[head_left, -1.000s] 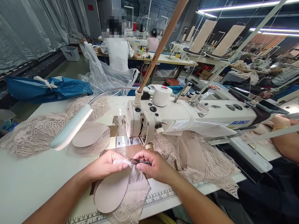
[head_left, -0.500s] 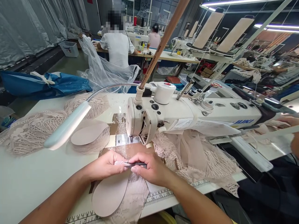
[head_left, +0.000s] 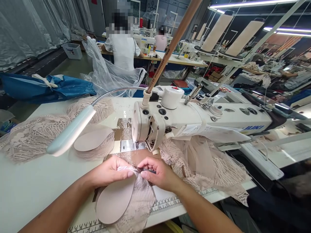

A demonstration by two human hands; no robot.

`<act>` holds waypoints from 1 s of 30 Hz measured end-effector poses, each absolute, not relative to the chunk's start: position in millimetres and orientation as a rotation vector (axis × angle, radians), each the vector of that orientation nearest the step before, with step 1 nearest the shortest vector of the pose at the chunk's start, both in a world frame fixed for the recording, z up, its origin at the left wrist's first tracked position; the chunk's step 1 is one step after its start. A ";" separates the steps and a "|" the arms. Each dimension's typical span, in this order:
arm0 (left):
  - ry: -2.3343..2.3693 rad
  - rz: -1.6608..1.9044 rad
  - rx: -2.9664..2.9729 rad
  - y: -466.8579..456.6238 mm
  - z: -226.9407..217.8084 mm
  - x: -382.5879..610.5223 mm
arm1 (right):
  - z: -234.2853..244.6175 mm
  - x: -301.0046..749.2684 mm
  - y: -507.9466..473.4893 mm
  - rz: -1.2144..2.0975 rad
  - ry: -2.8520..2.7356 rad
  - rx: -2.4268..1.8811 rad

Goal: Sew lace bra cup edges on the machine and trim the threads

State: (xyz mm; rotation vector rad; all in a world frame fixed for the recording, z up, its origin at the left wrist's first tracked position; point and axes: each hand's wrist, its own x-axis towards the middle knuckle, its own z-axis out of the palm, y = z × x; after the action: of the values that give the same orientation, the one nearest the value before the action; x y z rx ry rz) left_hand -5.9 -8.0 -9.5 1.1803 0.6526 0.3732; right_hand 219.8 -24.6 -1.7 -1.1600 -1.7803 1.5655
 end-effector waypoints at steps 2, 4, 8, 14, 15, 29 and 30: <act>0.654 0.382 1.205 -7.3 -11.0 -5.6 | 2.2 217.0 -25.4 1.523 -1.821 -1.165; 0.655 0.379 1.229 -6.9 -11.9 -5.3 | 4.8 213.4 -25.9 1.462 -1.869 -1.172; 0.654 0.348 1.269 -6.9 -11.8 -5.7 | 4.4 207.5 -27.0 1.385 -1.923 -1.179; 0.663 0.335 1.258 -7.2 -9.2 -5.1 | -2.3 205.5 -28.0 1.360 -1.850 -1.197; 0.666 0.329 1.258 -7.0 -8.8 -5.1 | -3.8 206.7 -27.4 1.362 -1.844 -1.199; 0.710 0.289 1.354 -7.2 -16.4 -2.6 | 1.2 206.4 -23.0 1.379 -2.020 -1.094; 0.714 0.288 1.358 -7.4 -15.9 -2.2 | 1.7 205.0 -23.6 1.383 -2.014 -1.091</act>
State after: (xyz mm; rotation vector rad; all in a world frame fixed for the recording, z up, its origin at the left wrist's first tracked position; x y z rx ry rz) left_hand -2.2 -7.4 -15.9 1.3576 0.7145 0.2881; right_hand 205.0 -23.6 1.7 -1.0908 -2.0139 1.3835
